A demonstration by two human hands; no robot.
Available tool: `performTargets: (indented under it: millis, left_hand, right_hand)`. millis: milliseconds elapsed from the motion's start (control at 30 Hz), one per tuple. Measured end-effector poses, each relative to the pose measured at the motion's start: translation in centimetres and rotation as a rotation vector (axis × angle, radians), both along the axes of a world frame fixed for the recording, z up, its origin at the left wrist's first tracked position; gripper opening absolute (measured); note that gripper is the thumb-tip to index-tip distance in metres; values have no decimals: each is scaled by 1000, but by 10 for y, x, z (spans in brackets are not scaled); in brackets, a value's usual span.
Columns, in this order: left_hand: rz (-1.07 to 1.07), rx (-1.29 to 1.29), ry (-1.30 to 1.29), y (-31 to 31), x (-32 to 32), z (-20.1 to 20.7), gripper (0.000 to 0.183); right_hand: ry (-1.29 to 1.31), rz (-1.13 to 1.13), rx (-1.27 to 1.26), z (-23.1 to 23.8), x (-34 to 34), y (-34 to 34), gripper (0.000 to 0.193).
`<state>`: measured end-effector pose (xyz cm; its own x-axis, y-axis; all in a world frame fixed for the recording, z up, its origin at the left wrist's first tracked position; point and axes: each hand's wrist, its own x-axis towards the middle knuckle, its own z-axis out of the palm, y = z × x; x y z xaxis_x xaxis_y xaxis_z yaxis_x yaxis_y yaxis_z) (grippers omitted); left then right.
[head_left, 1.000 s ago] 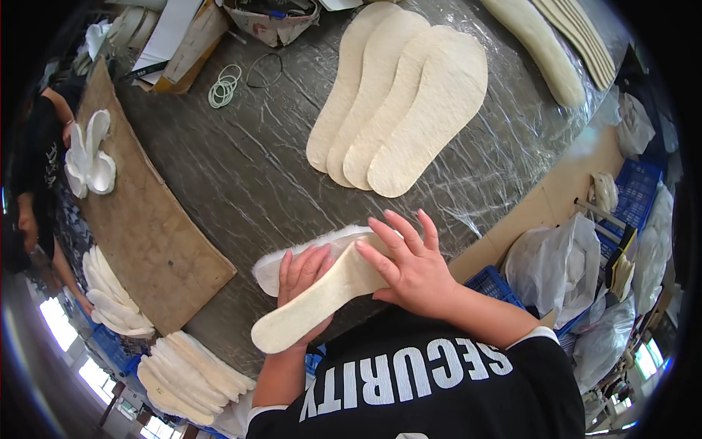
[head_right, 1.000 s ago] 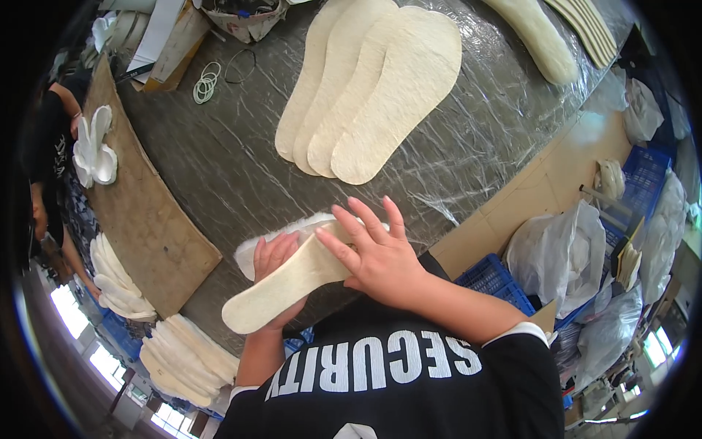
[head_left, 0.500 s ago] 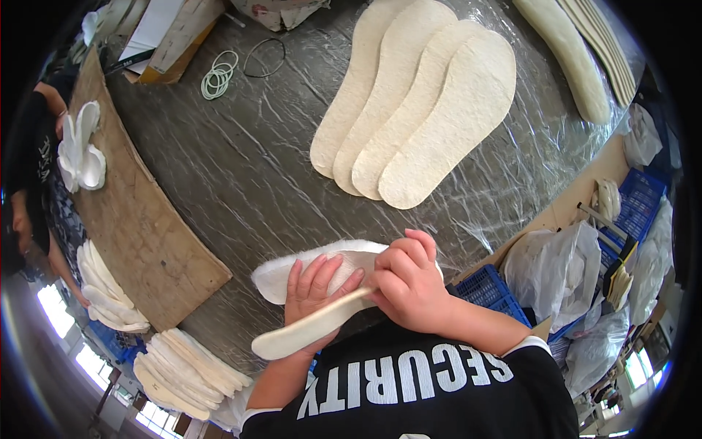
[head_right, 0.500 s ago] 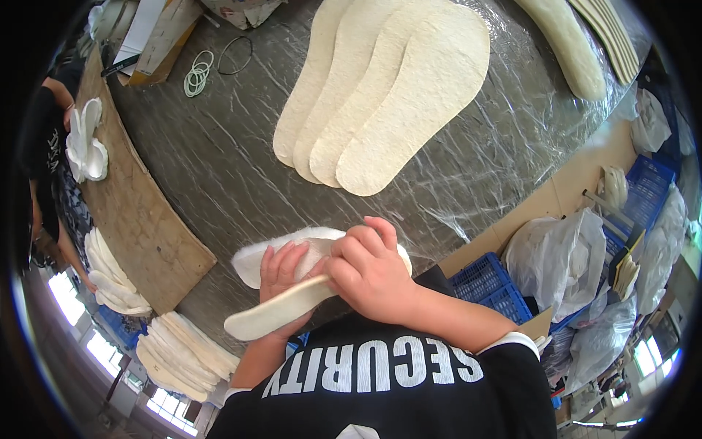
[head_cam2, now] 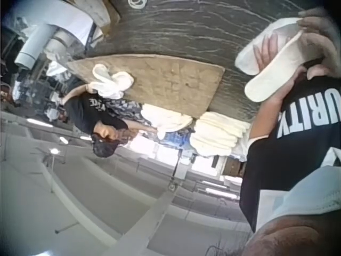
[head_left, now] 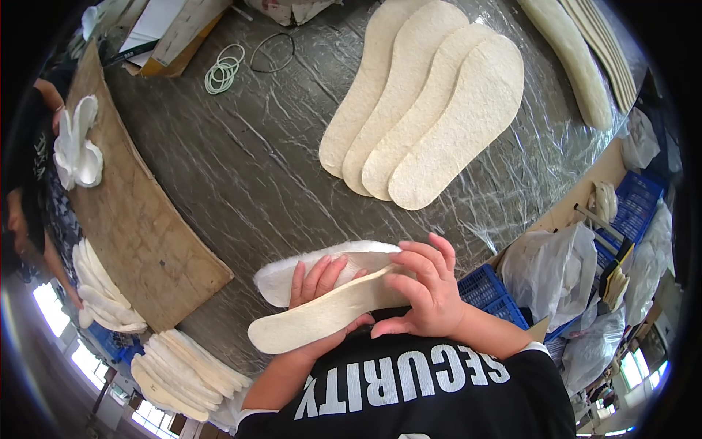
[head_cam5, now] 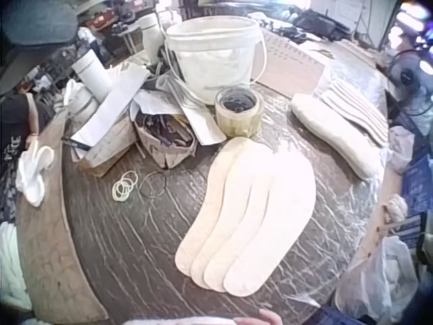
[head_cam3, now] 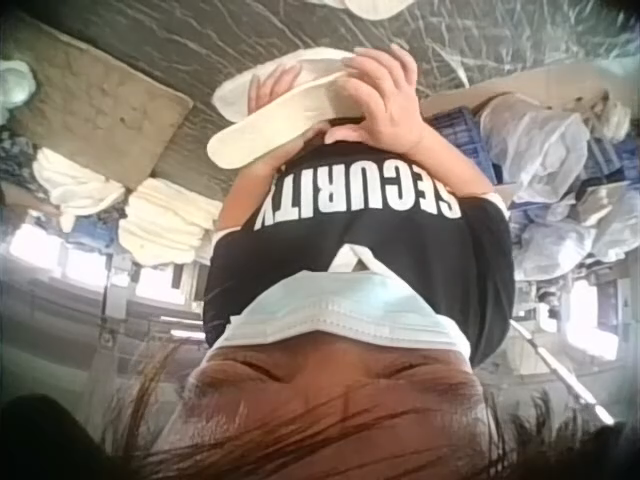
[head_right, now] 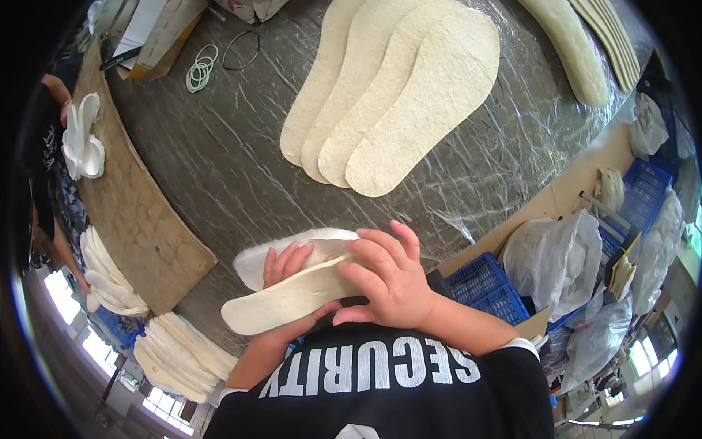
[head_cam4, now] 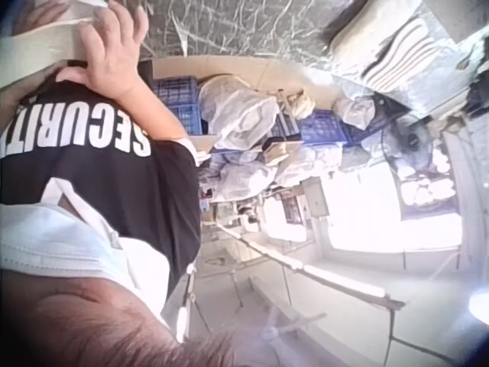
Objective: Sorting and pairing shoe insoles at a workstation.
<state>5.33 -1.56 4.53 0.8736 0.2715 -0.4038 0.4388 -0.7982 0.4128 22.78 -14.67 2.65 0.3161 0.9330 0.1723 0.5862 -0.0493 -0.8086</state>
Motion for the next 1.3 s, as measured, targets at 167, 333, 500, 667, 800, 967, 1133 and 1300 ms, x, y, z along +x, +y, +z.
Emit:
performTargets:
  millis: [167, 333, 500, 667, 800, 967, 1133, 1300]
  left_hand:
    - [42, -7, -92, -2, -3, -6, 78]
    - [116, -49, -164, -3, -9, -16, 79]
    - [16, 29, -54, -2, -17, -13, 65]
    - [-83, 89, 58, 1, -12, 0, 58]
    - [-51, 84, 65, -4, -13, 0, 61]
    - [-39, 115, 55, -8, -13, -3, 65]
    - [-25, 58, 104, -7, -15, -3, 66]
    - [-8, 56, 117, -7, -14, -2, 64]
  right_hand:
    - [-233, 58, -223, 5, -2, -10, 74]
    - [-175, -16, -295, 2, -7, -8, 82]
    - [-202, -17, -379, 5, -6, -8, 86]
    - [-216, 3, -382, 4, -7, -10, 85]
    - [-279, 80, -405, 9, -2, -7, 84]
    - [-248, 2, -357, 4, -7, -9, 84]
    - [-258, 35, -386, 4, -9, -9, 85]
    - [-326, 93, -467, 17, -4, -4, 91]
